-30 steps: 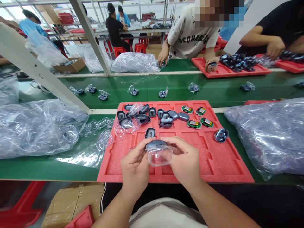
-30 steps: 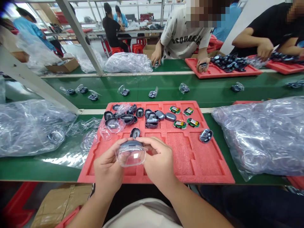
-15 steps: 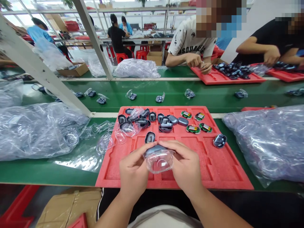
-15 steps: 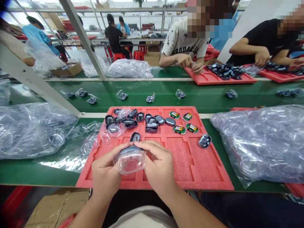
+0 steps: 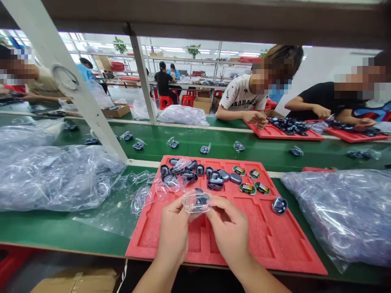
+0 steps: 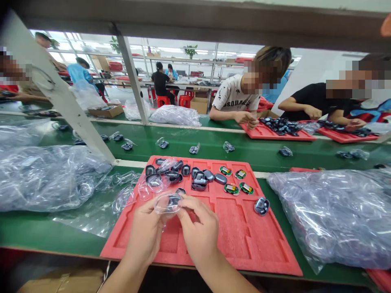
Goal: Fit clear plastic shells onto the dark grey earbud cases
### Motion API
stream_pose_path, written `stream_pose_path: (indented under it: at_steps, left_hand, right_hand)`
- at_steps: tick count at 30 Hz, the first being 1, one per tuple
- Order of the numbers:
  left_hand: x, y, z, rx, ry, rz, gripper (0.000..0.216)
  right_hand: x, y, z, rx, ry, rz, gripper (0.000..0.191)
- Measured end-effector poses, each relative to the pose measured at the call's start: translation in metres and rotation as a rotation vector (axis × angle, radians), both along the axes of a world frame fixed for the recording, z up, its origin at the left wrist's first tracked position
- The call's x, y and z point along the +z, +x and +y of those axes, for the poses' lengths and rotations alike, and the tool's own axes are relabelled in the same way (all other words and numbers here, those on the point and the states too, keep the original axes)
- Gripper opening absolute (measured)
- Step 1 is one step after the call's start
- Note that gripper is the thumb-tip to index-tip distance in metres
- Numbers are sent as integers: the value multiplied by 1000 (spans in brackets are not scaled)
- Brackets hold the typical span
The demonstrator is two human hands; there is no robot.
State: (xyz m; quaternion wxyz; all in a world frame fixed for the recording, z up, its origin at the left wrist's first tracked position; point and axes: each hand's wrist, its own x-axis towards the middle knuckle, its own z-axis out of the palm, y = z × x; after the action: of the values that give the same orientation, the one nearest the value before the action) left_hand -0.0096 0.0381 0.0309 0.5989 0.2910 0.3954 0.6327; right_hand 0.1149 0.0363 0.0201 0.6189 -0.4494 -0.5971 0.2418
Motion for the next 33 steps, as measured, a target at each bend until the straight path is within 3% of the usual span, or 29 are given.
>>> stream_pose_path:
  at_steps: [3,6,13,20,22,24,28,31,33]
  left_hand:
    - [0,-6,-8,25,-23,-50,31]
    - [1,-18,-18,-29,10,-23,36]
    - [2,-41,-38,-118,107,41,46]
    - [-3,-50,-30,-154,74,10,49]
    - [-4,-56,-25,-149,20,15,58]
    - [-5,-66,-22,-141,-31,42,66]
    - [-10,-90,-22,14,-44,111,61]
    - [-18,-105,-24,191,-41,138,53]
    - [-25,-113,-24,231,-56,163,51]
  right_hand:
    - [-2,-5,-3,-36,159,-228,26]
    - [2,-9,-4,-25,205,-343,28]
    - [23,-17,-6,124,-5,-279,19]
    - [42,-23,1,266,-230,-294,19]
    - [48,-17,24,327,-328,-279,20]
    - [57,-3,65,338,-440,-273,22]
    - [65,39,186,58,-580,-303,30]
    - [51,60,264,-53,-683,-355,37]
    - [35,65,297,-66,-735,-406,39]
